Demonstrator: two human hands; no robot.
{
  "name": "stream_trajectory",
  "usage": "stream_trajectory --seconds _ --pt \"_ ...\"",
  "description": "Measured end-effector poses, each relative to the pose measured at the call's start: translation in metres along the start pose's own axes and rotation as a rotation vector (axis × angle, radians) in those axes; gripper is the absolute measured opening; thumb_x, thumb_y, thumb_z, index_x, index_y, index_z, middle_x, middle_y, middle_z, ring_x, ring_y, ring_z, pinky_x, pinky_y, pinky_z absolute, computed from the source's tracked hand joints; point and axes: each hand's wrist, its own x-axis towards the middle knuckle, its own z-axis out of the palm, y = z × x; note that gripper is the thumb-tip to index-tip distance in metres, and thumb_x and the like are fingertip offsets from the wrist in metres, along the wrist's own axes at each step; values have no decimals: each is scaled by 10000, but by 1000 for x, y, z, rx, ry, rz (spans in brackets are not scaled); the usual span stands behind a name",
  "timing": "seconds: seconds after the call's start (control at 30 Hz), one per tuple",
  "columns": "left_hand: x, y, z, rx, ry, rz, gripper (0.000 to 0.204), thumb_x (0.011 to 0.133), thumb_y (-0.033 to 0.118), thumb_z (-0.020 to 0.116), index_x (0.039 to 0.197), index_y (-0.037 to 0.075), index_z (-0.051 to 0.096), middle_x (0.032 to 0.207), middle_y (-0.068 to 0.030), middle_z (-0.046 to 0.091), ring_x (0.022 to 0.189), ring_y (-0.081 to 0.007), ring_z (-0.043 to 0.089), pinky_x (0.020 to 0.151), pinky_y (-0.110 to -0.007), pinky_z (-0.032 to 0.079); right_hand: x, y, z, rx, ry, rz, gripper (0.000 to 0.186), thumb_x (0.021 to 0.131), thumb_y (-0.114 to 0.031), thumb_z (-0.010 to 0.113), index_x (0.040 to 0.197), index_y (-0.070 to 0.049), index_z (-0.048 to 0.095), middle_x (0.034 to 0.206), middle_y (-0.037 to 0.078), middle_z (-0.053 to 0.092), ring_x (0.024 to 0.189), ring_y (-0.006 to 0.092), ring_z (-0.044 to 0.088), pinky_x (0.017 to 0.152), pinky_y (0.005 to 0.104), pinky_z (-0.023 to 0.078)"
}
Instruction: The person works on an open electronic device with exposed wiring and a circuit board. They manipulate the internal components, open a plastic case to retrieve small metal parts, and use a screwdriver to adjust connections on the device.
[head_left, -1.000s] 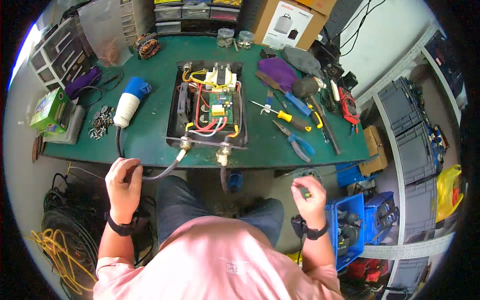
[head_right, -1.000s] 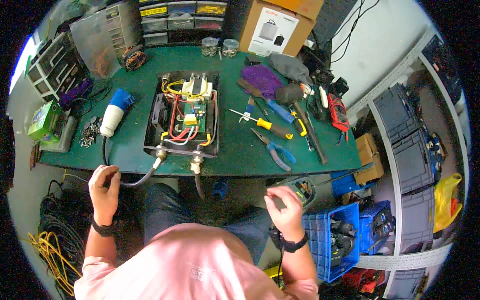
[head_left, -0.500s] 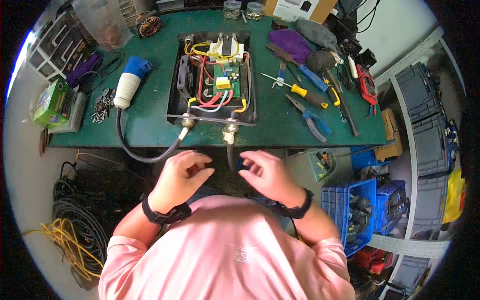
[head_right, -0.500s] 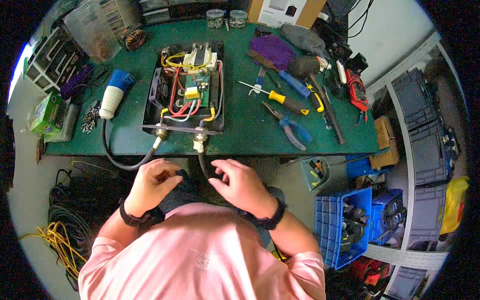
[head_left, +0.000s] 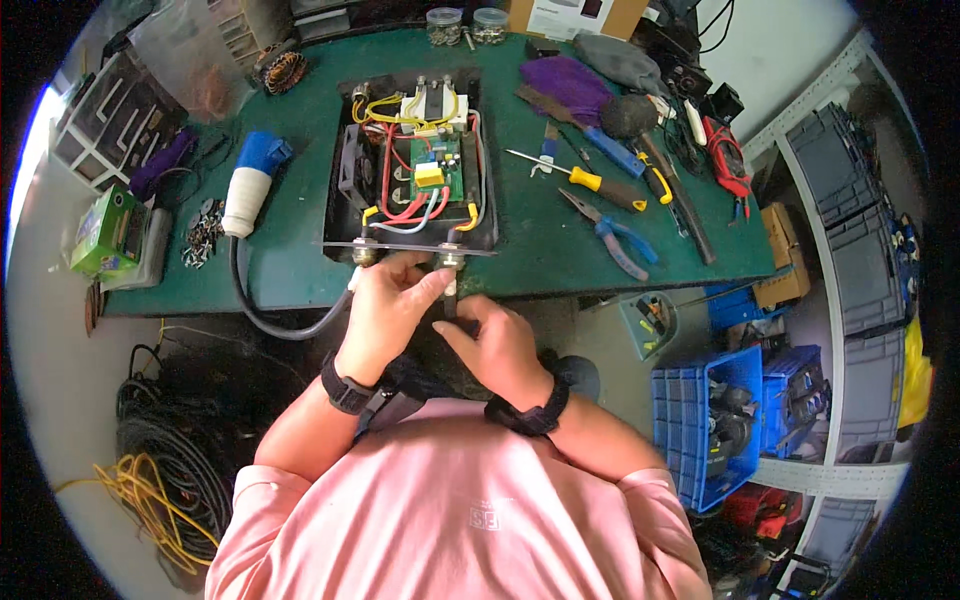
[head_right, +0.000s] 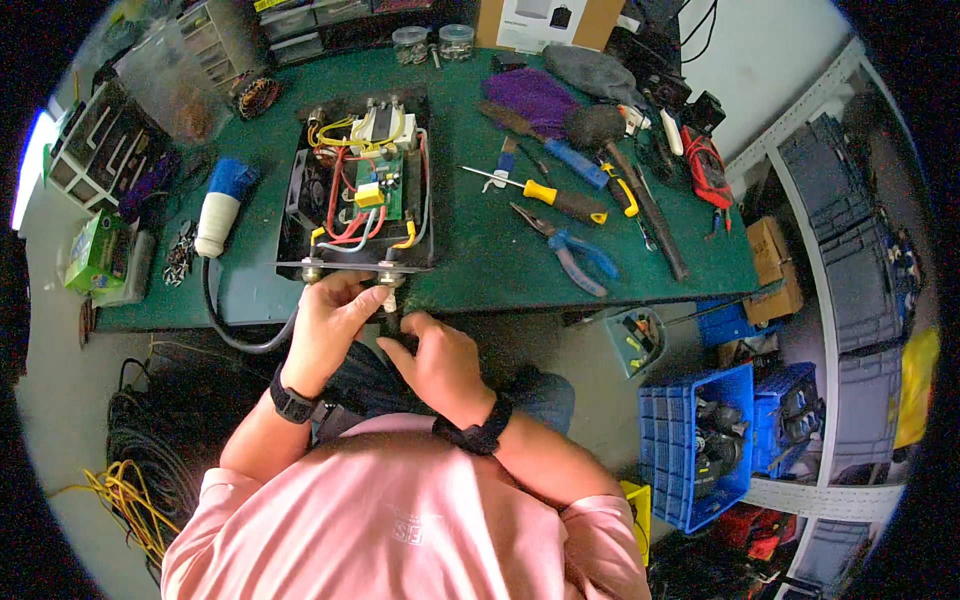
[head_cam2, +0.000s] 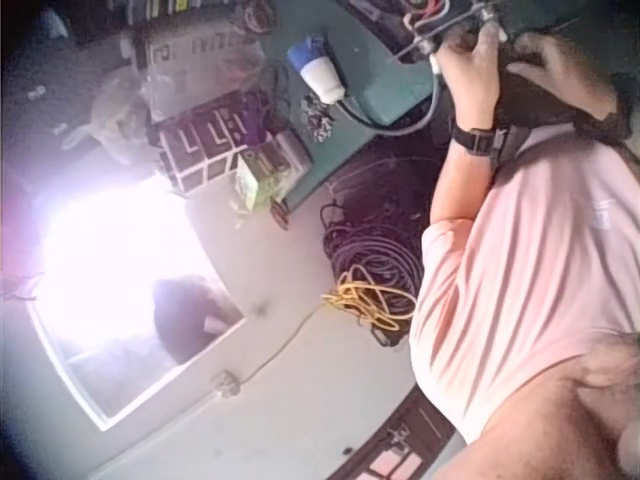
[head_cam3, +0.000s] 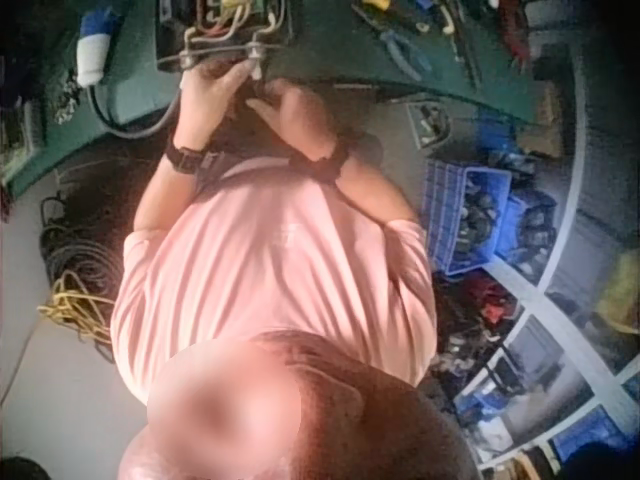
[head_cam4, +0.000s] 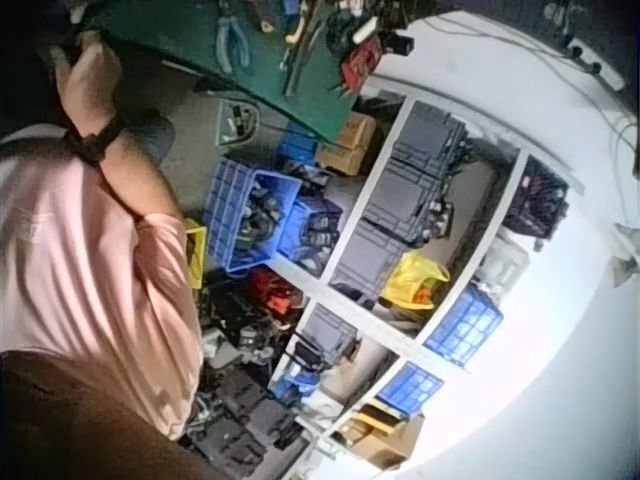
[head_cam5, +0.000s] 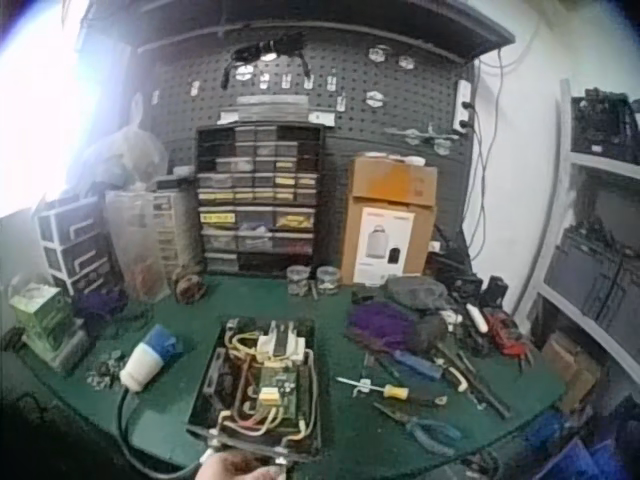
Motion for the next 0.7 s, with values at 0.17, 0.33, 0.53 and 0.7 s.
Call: stream_trajectory --seconds 0.17,0.33,0.53,0.7 --pt "9 5 7 -18 48 6 233 854 143 722 977 -55 711 797 -51 700 694 -68 590 622 -240 480 2 -4 2 82 -19 -31 176 866 -154 681 841 9 617 749 209 623 669 387 606 598 408 473" --pt "10 20 8 146 88 -9 200 845 149 726 942 -25 735 787 -18 695 672 -52 574 617 -219 474 3 -1 2 229 -14 -59 192 891 -149 641 801 8 577 700 241 571 653 427 571 574 456 439" --pt "9 24 8 120 100 -51 184 827 116 721 953 -19 734 792 -21 692 678 -48 579 622 -211 469 6 4 -3 142 -15 -116 239 890 -221 645 784 -15 586 692 246 600 666 443 603 582 491 473" --pt "9 14 5 20 47 -72 218 833 104 714 995 -42 702 830 -25 681 704 -57 583 633 -211 472 6 7 -4 92 -5 -111 242 881 -236 655 799 -15 600 706 235 617 673 431 617 590 491 486"
